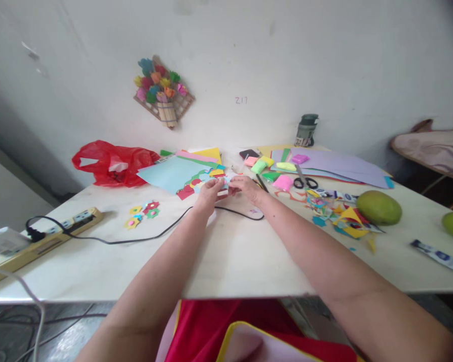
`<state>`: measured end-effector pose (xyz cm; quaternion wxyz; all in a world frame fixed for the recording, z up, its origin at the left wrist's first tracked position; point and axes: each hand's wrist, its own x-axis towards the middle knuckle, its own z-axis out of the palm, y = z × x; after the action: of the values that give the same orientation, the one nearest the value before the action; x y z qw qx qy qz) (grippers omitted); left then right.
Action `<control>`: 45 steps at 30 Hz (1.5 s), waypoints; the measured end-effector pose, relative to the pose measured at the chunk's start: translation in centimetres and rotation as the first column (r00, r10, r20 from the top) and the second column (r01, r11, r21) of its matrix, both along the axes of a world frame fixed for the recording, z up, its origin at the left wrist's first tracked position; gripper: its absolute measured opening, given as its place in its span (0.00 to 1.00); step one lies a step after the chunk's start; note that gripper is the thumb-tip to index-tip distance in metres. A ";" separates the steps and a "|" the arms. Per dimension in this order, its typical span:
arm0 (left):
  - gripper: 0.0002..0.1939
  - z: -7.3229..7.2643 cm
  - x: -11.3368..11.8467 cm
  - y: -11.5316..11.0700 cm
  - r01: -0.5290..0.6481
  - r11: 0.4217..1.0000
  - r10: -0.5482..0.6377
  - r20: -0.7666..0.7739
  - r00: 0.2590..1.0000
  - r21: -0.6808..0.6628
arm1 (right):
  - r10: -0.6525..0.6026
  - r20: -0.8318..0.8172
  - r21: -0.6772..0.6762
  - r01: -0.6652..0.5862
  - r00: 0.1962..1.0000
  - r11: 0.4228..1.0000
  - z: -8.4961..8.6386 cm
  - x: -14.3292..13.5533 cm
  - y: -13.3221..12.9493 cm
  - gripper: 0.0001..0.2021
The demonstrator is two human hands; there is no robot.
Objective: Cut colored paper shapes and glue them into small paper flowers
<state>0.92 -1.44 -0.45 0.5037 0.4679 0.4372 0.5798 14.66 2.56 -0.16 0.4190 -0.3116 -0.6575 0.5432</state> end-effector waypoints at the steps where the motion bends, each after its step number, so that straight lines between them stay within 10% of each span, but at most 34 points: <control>1: 0.19 0.0 0.0 0.0 -0.002 1.000 0.002 -0.002 1.000 -0.002 | -0.007 0.002 -0.005 0.007 1.000 1.000 0.0 0.0 0.0 0.07; 27: 0.20 -0.3 -0.1 0.2 0.016 1.000 -0.016 -0.010 1.000 0.009 | -0.061 0.004 0.013 0.061 0.998 0.998 0.1 -0.2 0.1 0.07; 45: 0.15 0.2 -1.1 0.3 0.157 0.986 -0.160 -0.063 0.985 -0.063 | -0.095 0.196 0.290 0.035 0.976 0.956 0.9 0.5 0.1 0.08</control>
<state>-0.18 -1.13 -0.23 0.5464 0.5059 0.4318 0.5090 15.15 2.68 0.72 0.4061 -0.3248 -0.7582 0.3933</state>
